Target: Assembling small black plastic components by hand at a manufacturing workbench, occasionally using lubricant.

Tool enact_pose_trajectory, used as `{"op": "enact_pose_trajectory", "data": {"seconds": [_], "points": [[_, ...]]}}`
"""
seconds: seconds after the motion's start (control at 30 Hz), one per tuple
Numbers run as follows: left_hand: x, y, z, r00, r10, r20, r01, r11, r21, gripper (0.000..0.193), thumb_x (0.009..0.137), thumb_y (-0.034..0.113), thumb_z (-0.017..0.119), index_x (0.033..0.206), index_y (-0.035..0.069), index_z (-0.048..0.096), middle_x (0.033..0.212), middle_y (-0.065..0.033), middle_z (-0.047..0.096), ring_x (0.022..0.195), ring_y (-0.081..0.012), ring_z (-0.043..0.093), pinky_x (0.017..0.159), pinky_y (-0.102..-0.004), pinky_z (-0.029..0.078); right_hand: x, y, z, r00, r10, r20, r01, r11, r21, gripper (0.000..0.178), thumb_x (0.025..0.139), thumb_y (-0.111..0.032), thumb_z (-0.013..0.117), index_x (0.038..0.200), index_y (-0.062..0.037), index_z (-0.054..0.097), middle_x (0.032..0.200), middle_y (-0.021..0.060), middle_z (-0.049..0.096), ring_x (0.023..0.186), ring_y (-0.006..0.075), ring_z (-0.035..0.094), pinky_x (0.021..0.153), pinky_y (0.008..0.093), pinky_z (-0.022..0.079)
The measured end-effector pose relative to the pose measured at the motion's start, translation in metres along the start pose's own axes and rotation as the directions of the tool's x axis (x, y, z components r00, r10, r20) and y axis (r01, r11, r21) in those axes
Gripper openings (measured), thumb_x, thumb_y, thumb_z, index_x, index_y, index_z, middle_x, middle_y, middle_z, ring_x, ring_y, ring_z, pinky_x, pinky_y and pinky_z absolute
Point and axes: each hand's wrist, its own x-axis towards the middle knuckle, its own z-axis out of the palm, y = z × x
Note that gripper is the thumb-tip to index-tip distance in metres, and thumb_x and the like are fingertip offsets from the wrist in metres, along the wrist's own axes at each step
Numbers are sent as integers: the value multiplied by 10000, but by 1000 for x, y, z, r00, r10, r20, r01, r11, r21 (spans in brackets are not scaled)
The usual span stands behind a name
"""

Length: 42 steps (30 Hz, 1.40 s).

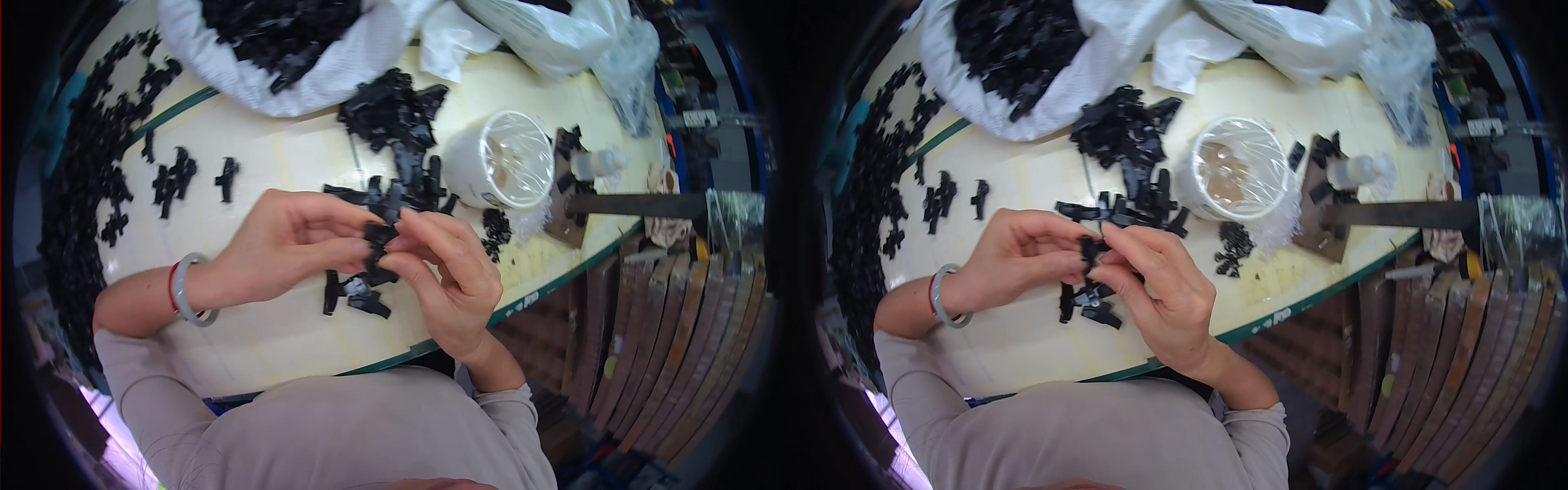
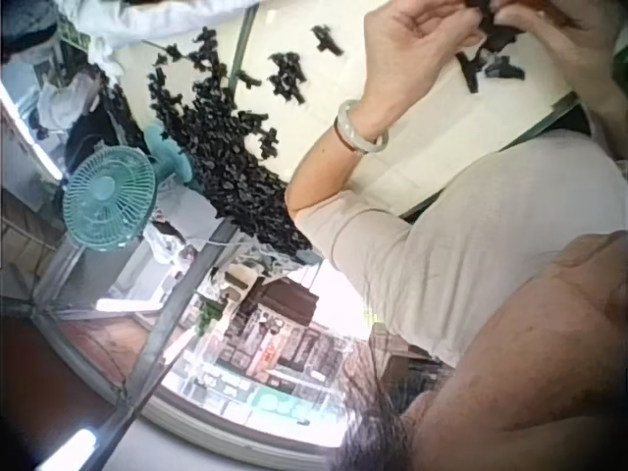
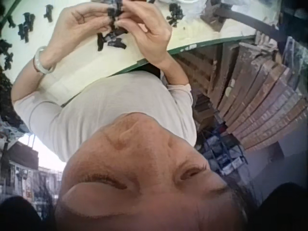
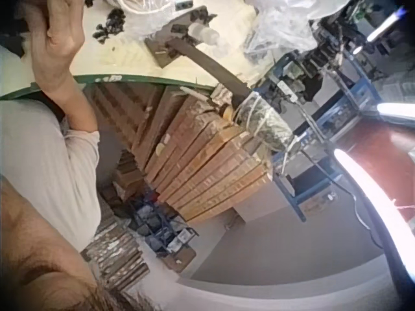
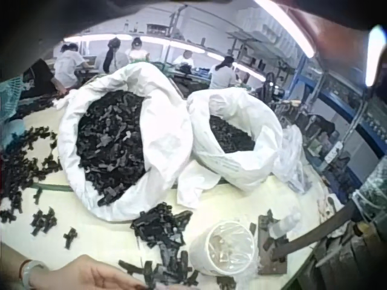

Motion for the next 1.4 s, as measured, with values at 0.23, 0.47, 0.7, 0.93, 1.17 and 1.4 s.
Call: {"op": "enact_pose_trajectory", "data": {"seconds": [0.23,0.47,0.7,0.93,1.17,1.4], "points": [[-16,14,-51,925,116,-362,44,913,406,254,833,-11,620,1083,-46,603,889,-49,616,726,-87,623,658,-181,523,-24,21,-73,983,-48,-177,-53,849,-526,258,691,63,718,936,-3,669,871,95,594,718,173,582,598,269,477],[-41,18,-69,817,213,-537,126,841,526,265,850,-11,592,1114,-37,584,902,-36,589,721,-72,603,647,-180,512,-20,24,-62,996,64,-67,-92,783,-615,158,692,17,712,839,4,657,807,97,547,731,244,550,632,329,452],[-50,21,-55,740,415,-529,117,694,710,251,798,-7,654,1045,-24,617,912,-59,587,671,-83,621,579,-176,506,-24,22,-65,999,15,-34,-33,774,-632,96,777,41,636,862,21,595,870,141,547,752,245,582,657,328,478],[-22,21,-24,799,599,52,-218,208,954,326,704,23,732,1014,19,628,979,-95,561,786,-173,577,607,-266,483,-38,28,-62,941,334,-50,-243,772,587,120,833,27,573,951,38,550,1023,168,524,749,193,587,642,295,521],[13,10,-18,803,549,231,-346,113,931,269,634,34,741,849,21,580,934,-78,539,836,-243,526,736,-321,451,-33,27,-41,909,410,77,-288,482,827,196,797,86,580,986,37,603,1038,196,576,803,221,616,709,319,529],[6,16,-19,880,447,162,-340,353,872,202,709,-40,684,888,22,613,868,-103,590,747,-225,574,659,-294,467,-32,21,-43,933,351,-77,-185,654,733,190,813,82,595,998,50,621,1053,205,570,840,228,631,740,327,539]]}}
